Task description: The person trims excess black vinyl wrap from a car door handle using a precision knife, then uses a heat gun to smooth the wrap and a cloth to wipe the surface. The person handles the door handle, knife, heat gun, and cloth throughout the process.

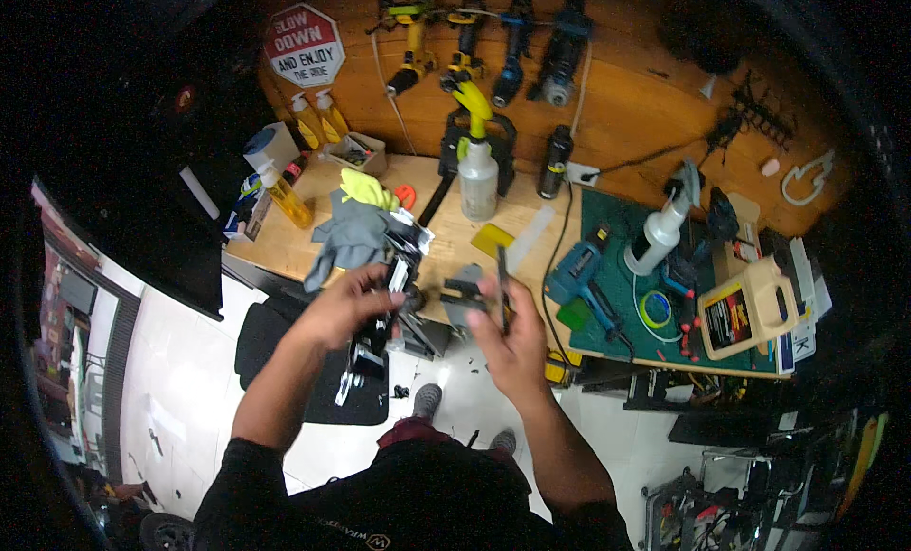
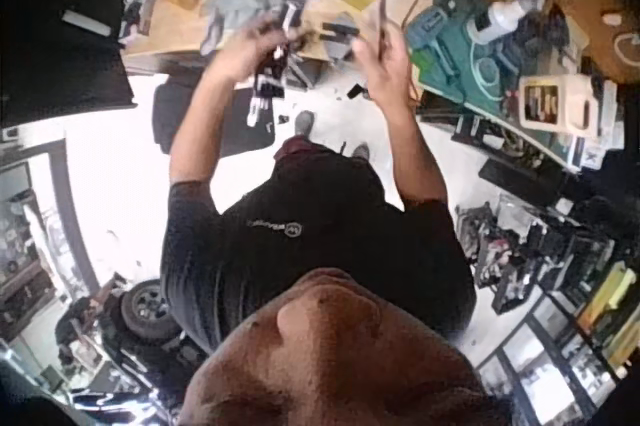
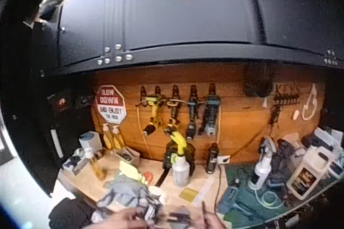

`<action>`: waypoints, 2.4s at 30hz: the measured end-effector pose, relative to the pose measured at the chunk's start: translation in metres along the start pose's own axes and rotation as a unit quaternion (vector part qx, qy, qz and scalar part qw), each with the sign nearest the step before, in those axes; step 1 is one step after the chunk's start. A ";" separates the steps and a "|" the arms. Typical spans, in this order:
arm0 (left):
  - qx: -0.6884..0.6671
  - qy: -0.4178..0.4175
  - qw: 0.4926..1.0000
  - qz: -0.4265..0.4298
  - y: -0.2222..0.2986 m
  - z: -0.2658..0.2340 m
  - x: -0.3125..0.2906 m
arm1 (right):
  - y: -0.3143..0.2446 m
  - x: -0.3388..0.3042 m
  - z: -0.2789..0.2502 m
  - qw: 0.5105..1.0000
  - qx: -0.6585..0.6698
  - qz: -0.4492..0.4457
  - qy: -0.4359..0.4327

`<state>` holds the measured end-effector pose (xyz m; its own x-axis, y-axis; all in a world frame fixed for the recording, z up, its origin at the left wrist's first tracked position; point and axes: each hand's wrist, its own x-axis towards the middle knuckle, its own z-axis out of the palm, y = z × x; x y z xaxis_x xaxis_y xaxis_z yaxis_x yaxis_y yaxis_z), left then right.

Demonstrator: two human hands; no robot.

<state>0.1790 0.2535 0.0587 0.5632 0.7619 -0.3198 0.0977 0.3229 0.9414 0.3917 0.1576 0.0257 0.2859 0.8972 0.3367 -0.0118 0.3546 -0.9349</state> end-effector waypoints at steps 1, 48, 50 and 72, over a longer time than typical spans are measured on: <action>-0.001 -0.026 0.999 -0.028 -0.002 0.026 -0.015 | -0.006 0.002 -0.004 0.998 0.047 0.015 -0.040; -0.409 -0.036 0.852 0.323 -0.121 -0.093 -0.241 | -0.117 -0.245 0.207 0.886 -0.392 -0.003 -0.247; -0.392 -0.026 0.860 0.325 -0.120 -0.089 -0.236 | -0.112 -0.247 0.207 0.877 -0.412 -0.032 -0.245; -0.306 0.080 0.881 0.351 -0.115 -0.099 -0.242 | -0.115 -0.236 0.223 0.778 -0.504 -0.074 -0.369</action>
<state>-0.0496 0.0880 0.0172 0.1805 0.9483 0.2610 -0.7178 -0.0544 0.6941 0.1115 -0.0365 0.0788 -0.4193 0.9048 0.0744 0.8318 0.4157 -0.3677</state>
